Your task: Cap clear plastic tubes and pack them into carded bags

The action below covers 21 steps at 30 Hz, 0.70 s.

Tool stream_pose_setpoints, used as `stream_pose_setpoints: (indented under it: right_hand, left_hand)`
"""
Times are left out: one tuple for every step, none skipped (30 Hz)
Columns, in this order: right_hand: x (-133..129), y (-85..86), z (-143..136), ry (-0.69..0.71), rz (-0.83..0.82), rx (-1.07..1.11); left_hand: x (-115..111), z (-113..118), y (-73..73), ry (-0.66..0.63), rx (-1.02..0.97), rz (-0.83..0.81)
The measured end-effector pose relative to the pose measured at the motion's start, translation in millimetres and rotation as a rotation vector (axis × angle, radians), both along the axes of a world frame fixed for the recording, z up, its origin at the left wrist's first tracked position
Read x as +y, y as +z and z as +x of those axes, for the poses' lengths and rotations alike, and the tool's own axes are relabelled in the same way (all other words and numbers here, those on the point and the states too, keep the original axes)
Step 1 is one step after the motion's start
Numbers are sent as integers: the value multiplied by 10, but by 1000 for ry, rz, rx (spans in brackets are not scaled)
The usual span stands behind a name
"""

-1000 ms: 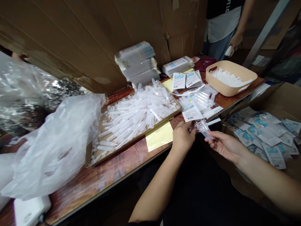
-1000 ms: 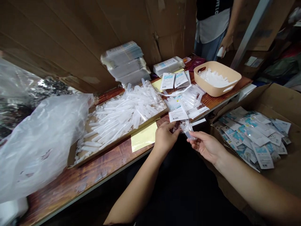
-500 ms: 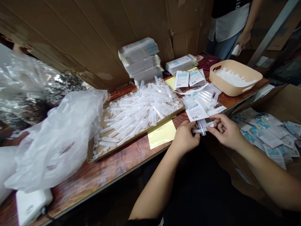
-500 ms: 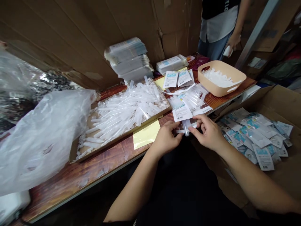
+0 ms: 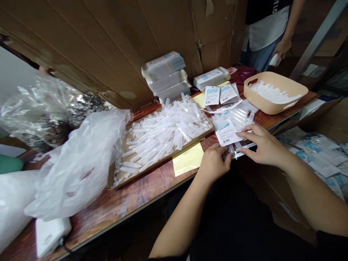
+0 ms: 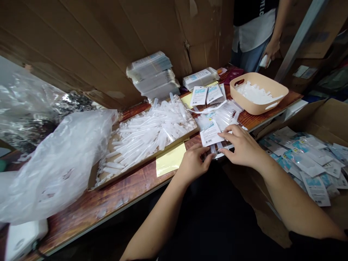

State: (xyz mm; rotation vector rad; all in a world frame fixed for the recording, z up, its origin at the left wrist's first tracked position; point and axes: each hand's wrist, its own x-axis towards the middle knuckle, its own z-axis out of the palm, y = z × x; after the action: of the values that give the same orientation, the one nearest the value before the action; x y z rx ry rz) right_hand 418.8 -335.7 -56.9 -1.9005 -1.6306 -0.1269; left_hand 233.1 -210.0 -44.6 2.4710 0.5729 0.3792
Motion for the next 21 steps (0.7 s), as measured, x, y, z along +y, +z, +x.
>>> stream_pose_setpoints:
  right_hand:
    - [23, -5, 34, 20, -15, -3]
    - [47, -15, 65, 44, -29, -4]
    - [73, -28, 90, 70, -42, -1]
    - [99, -44, 107, 93, -52, 5]
    - [125, -61, 116, 111, -57, 12]
    - [150, -80, 116, 125, -56, 20]
    - [173, -98, 108, 137, -46, 27]
    - [195, -116, 94, 147, -24, 33]
    - [213, -134, 74, 155, 7, 37]
    - [229, -151, 51, 161, 44, 37]
    - [242, -167, 25, 163, 82, 37]
    - [251, -181, -2, 159, 116, 35]
    - [256, -193, -28, 148, 143, 35]
    - [257, -204, -54, 138, 164, 37]
    - [256, -212, -79, 130, 177, 41]
    - [254, -219, -103, 124, 185, 46]
    - [250, -225, -125, 118, 192, 50]
    - [247, -231, -144, 114, 200, 54]
    - [246, -236, -161, 110, 212, 58]
    - [246, -241, -174, 108, 227, 60]
    - [248, -246, -184, 106, 241, 61]
  left_hand:
    - [9, 4, -35, 4, -29, 30]
    - [20, 7, -65, 3, -55, 54]
    - [30, 8, -88, 1, -79, 71]
    - [39, 8, -107, 1, -99, 85]
    - [46, 9, -122, 4, -114, 96]
    - [51, 10, -136, 10, -125, 107]
    - [52, 12, -149, 20, -132, 118]
    - [51, 15, -164, 37, -137, 132]
    - [46, 19, -180, 59, -143, 151]
    - [40, 23, -198, 83, -150, 174]
    - [32, 28, -217, 106, -161, 201]
    - [24, 33, -236, 123, -174, 230]
    - [15, 38, -253, 137, -188, 259]
    - [7, 41, -267, 152, -202, 287]
    - [0, 44, -278, 170, -217, 309]
    - [-7, 46, -284, 194, -232, 325]
    - [-13, 48, -286, 225, -247, 334]
    - [-19, 50, -285, 255, -261, 334]
    - [-23, 54, -281, 275, -272, 324]
    - [-26, 60, -275, 282, -275, 305]
    - [-28, 68, -266, 280, -268, 280]
